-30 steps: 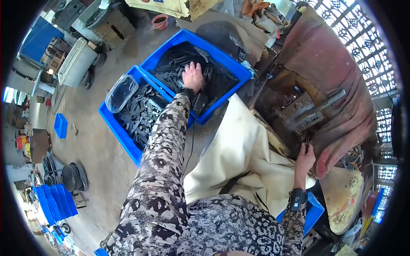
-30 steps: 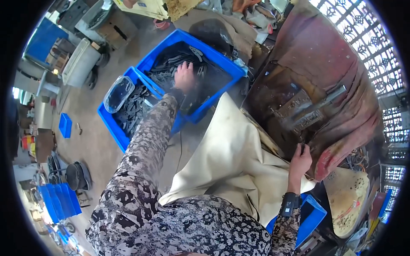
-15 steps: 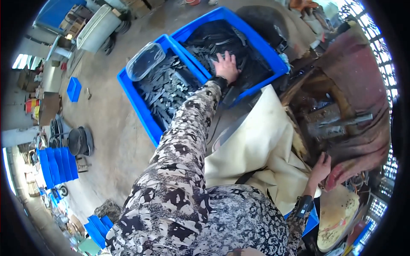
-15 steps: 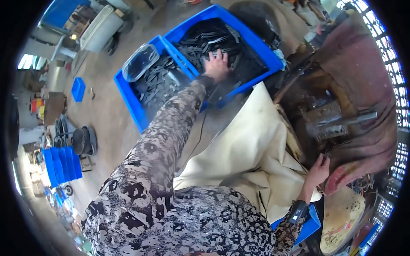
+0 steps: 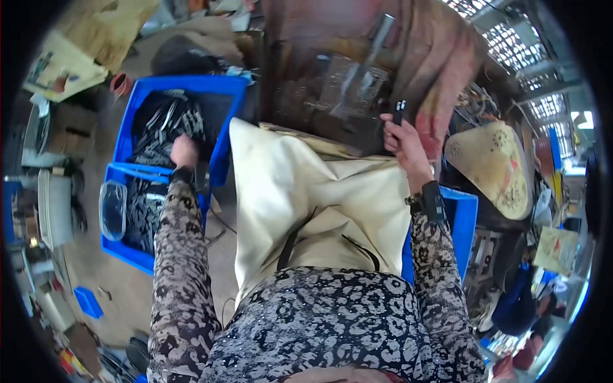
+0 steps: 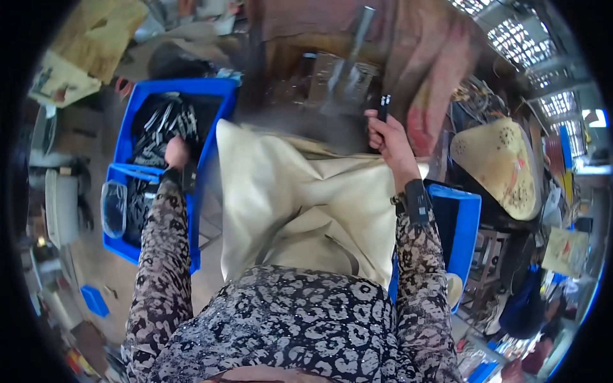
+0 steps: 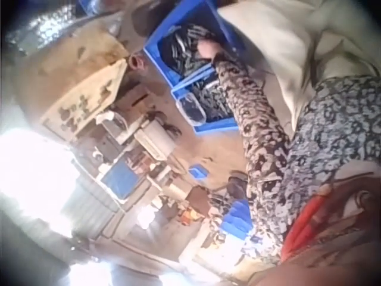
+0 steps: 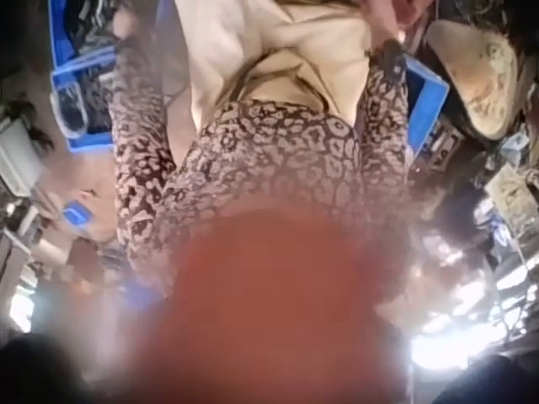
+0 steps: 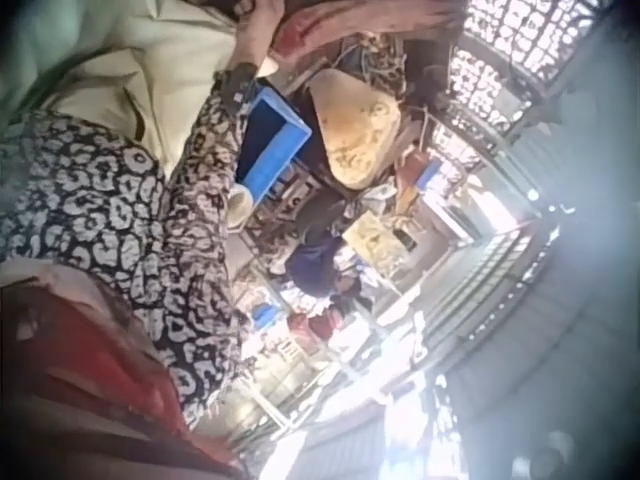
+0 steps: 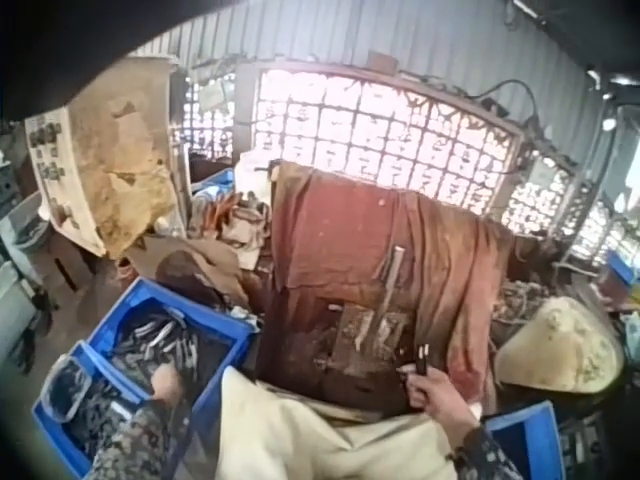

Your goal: The person picks up a metal piece from a blue bin, holds it against a grinding wheel, and then places it into a different blue bin, repeating this process with several pieces.

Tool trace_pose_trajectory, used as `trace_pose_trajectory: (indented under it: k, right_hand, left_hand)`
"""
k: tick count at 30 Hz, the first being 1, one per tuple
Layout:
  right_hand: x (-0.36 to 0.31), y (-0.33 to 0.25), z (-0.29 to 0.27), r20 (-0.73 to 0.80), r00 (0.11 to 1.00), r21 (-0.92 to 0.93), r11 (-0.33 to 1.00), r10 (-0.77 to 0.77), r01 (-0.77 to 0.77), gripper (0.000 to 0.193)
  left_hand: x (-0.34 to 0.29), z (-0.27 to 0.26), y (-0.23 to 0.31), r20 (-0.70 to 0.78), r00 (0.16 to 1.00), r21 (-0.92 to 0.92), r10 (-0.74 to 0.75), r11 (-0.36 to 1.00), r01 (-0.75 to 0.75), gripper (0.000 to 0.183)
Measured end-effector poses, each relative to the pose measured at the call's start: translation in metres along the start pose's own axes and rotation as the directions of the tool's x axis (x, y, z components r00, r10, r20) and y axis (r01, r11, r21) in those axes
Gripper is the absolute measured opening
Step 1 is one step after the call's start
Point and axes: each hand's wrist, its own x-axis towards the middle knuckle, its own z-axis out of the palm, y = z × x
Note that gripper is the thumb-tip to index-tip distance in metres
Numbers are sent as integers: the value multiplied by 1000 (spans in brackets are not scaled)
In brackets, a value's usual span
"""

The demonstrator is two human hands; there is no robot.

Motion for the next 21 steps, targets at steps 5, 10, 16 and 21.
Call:
trace_pose_trajectory:
  k: [5,10,16,21]
  right_hand:
    - [-4,-4,5,146,989,69,997,9,-20,35]
    - [-2,-1,10,185,983,25,1000,-3,-1,37]
    - [-10,-6,4,120,993,-104,995,3,10,38]
    - [-4,-1,6,124,992,-129,991,-4,21,39]
  left_hand:
    - [9,10,-27,-12,988,29,154,988,-153,24]
    - [-11,0,1,-75,991,-24,107,994,-109,26]
    - [-24,-1,12,-355,912,-27,206,973,-230,13]
    - [-12,-27,23,-324,941,-246,-98,969,16,17]
